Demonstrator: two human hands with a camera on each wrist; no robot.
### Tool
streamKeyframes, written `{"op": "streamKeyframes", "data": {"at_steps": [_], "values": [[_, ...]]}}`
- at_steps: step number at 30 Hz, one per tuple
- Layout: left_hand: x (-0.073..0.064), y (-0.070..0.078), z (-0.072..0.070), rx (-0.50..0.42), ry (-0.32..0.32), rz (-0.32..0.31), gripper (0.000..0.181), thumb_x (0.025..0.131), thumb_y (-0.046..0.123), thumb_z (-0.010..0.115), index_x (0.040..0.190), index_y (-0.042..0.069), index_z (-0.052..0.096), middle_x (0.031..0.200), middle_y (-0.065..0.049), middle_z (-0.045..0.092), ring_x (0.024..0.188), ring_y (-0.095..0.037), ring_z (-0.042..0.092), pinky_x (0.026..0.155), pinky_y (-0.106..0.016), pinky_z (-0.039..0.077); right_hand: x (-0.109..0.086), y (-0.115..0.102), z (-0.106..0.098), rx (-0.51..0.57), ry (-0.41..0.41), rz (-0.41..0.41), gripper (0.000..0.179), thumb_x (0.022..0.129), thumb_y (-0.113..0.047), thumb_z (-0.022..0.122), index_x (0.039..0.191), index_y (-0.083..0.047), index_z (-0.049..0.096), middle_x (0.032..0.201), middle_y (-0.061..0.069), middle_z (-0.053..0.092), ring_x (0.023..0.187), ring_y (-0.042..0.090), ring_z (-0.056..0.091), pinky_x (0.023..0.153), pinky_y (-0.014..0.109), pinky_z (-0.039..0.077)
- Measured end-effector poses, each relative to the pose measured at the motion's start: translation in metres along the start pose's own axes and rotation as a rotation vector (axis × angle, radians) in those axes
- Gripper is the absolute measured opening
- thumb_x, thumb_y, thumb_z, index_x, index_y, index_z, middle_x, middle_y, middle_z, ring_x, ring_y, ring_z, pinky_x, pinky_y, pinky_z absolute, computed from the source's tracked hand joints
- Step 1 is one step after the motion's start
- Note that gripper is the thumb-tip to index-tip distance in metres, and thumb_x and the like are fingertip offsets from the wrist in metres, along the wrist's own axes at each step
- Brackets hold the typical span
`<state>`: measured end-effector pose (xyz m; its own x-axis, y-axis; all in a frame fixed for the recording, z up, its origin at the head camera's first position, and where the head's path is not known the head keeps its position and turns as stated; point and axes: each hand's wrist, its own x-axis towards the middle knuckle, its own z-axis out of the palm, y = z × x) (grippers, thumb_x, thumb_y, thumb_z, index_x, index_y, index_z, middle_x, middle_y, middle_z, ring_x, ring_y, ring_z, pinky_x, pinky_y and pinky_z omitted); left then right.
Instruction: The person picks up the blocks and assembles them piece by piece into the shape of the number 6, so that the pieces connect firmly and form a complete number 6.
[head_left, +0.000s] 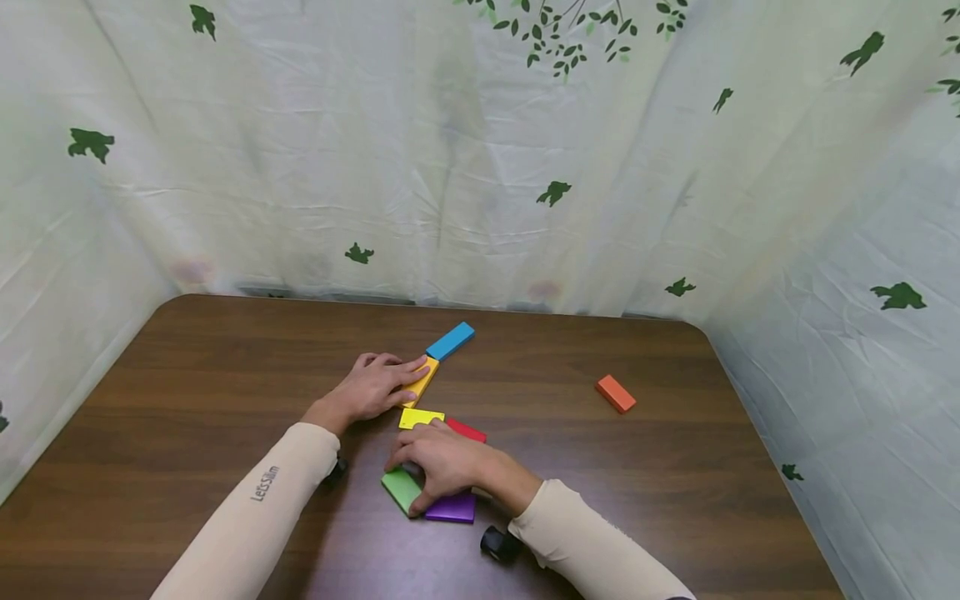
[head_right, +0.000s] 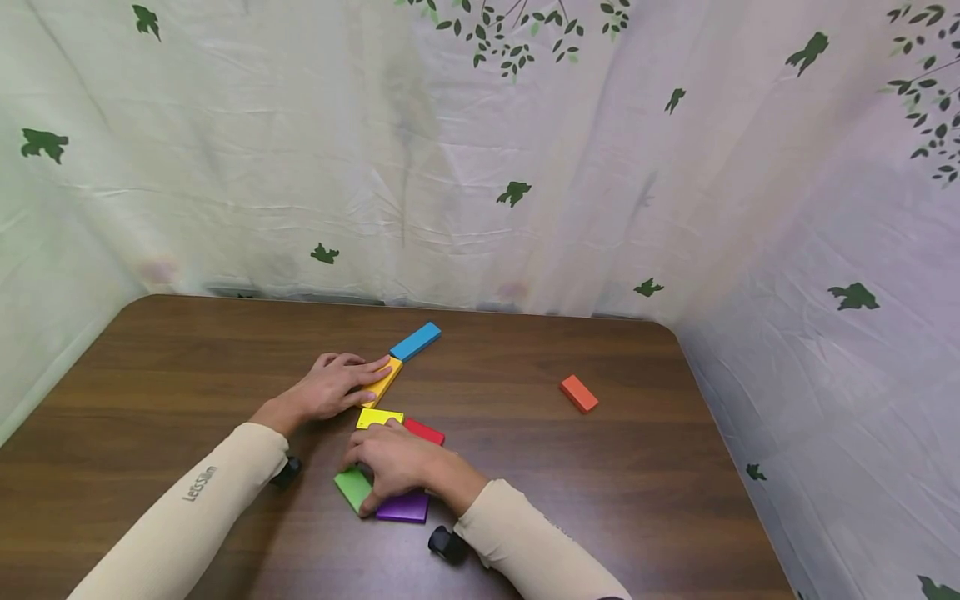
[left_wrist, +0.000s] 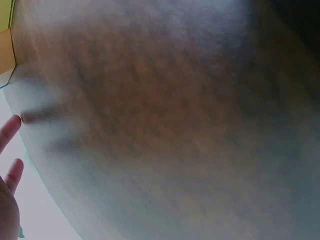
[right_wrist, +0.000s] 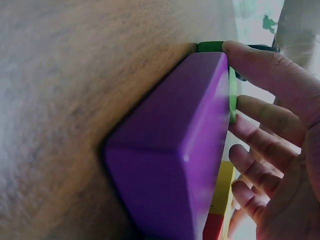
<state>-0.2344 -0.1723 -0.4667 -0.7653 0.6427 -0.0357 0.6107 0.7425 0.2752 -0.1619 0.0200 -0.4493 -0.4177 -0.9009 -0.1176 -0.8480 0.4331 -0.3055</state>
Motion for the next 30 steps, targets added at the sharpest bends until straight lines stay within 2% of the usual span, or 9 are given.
{"op": "streamKeyframes", "data": {"at_steps": [7, 12, 18, 23, 30], "values": [[-0.001, 0.0, 0.0, -0.005, 0.005, 0.002, 0.054, 0.097, 0.034, 0.055, 0.145, 0.011, 0.043, 0.152, -0.006, 0.037, 0.124, -0.04, 0.042, 0.101, -0.062, 0.023, -0.004, 0.003, 0.0, 0.029, 0.046, 0.009, 0.054, 0.072, -0.045, 0.082, 0.119, -0.023, 0.068, 0.118, -0.012, 0.059, 0.112, 0.001, 0.05, 0.096, 0.026, 0.035], [0.0, 0.001, -0.001, -0.01, -0.006, -0.007, 0.055, 0.097, 0.035, 0.054, 0.146, 0.013, 0.042, 0.153, -0.005, 0.036, 0.125, -0.04, 0.042, 0.102, -0.062, 0.022, -0.021, 0.017, -0.008, 0.168, 0.124, 0.069, 0.054, 0.075, -0.038, 0.082, 0.123, -0.018, 0.066, 0.125, -0.006, 0.058, 0.117, 0.009, 0.048, 0.097, 0.031, 0.035], [0.001, 0.001, -0.003, -0.005, -0.026, -0.019, 0.055, 0.098, 0.035, 0.054, 0.147, 0.014, 0.04, 0.154, -0.005, 0.035, 0.126, -0.04, 0.041, 0.103, -0.062, 0.022, -0.062, 0.054, -0.019, 0.349, 0.287, 0.18, 0.05, 0.078, -0.026, 0.082, 0.122, -0.011, 0.065, 0.124, 0.001, 0.058, 0.116, 0.018, 0.049, 0.1, 0.044, 0.037], [0.002, 0.002, -0.004, 0.009, -0.021, -0.009, 0.054, 0.098, 0.034, 0.054, 0.146, 0.013, 0.042, 0.153, -0.005, 0.036, 0.126, -0.039, 0.042, 0.102, -0.062, 0.023, -0.103, 0.086, -0.022, 0.359, 0.427, 0.283, 0.05, 0.076, -0.022, 0.083, 0.12, -0.008, 0.066, 0.121, 0.004, 0.06, 0.114, 0.023, 0.051, 0.097, 0.052, 0.039], [0.002, 0.002, -0.004, 0.012, -0.022, -0.005, 0.054, 0.098, 0.034, 0.054, 0.146, 0.013, 0.042, 0.153, -0.005, 0.037, 0.126, -0.039, 0.042, 0.102, -0.061, 0.023, -0.161, 0.122, -0.024, 0.329, 0.577, 0.332, 0.049, 0.073, -0.014, 0.085, 0.117, -0.002, 0.066, 0.119, 0.01, 0.06, 0.111, 0.032, 0.053, 0.091, 0.054, 0.042]]}}
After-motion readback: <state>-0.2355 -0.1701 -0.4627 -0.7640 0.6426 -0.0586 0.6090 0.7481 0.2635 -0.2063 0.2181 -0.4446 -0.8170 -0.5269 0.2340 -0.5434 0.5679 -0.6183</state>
